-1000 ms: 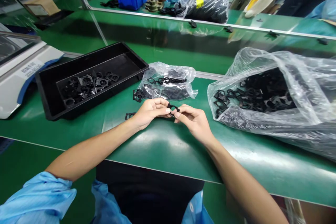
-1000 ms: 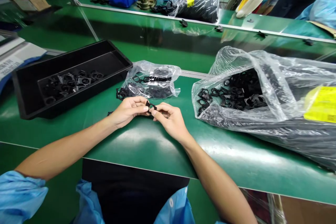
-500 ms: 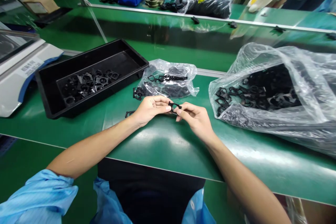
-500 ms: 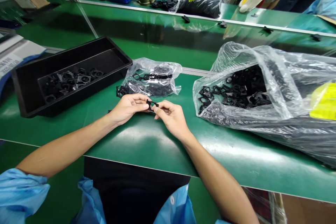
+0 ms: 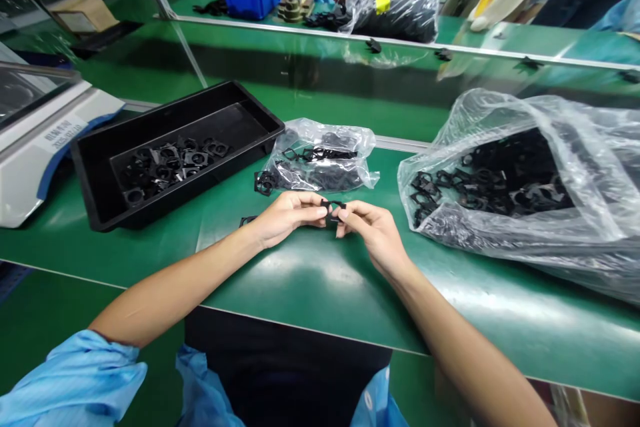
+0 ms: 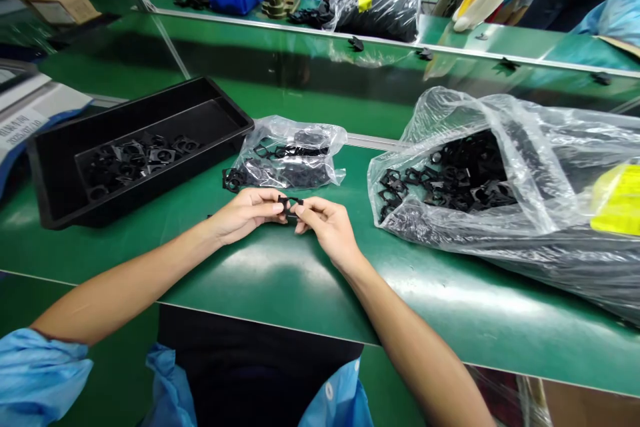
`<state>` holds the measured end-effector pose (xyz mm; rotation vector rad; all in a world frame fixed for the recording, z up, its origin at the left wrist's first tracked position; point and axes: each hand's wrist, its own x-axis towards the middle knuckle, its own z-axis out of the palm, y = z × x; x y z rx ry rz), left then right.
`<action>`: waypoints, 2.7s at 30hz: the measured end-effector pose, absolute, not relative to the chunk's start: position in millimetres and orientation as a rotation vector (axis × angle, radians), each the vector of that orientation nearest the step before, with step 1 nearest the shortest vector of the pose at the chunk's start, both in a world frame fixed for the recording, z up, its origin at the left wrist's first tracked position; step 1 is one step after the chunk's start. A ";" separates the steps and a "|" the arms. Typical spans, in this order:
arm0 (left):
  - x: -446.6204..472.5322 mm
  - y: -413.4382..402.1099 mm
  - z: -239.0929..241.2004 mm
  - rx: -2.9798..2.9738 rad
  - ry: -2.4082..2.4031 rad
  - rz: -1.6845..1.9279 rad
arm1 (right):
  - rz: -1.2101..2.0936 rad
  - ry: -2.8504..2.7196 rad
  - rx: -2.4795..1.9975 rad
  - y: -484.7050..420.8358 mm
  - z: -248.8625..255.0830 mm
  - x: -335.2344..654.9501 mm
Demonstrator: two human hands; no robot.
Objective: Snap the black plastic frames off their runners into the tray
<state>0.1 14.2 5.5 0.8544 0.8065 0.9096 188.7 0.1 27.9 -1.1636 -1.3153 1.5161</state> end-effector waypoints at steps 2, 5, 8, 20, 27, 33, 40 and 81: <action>-1.1 15.0 4.8 0.914 0.829 0.907 | 1.483 -1.347 -1.181 0.3 28.3 189.7; -2.1 15.0 4.7 1.028 0.884 0.926 | 1.421 -1.386 -1.211 1.1 26.5 191.0; -1.4 13.5 6.2 1.122 0.929 0.942 | 1.353 -1.415 -1.226 1.8 23.0 191.9; -1.2 10.4 6.2 1.361 0.956 0.997 | 1.291 -1.512 -1.236 -1.0 29.9 194.6; -3.3 13.9 1.7 0.927 0.655 0.810 | 1.573 -1.344 -1.108 0.2 33.0 193.3; -0.2 11.5 3.6 0.908 0.725 0.871 | 1.601 -1.259 -1.111 3.2 30.7 193.6; 0.3 11.7 2.6 0.955 0.779 0.862 | 1.687 -1.069 -1.137 4.0 26.2 191.4; 3.2 7.6 3.7 1.227 0.865 0.998 | 1.467 -1.244 -1.169 1.4 23.9 190.6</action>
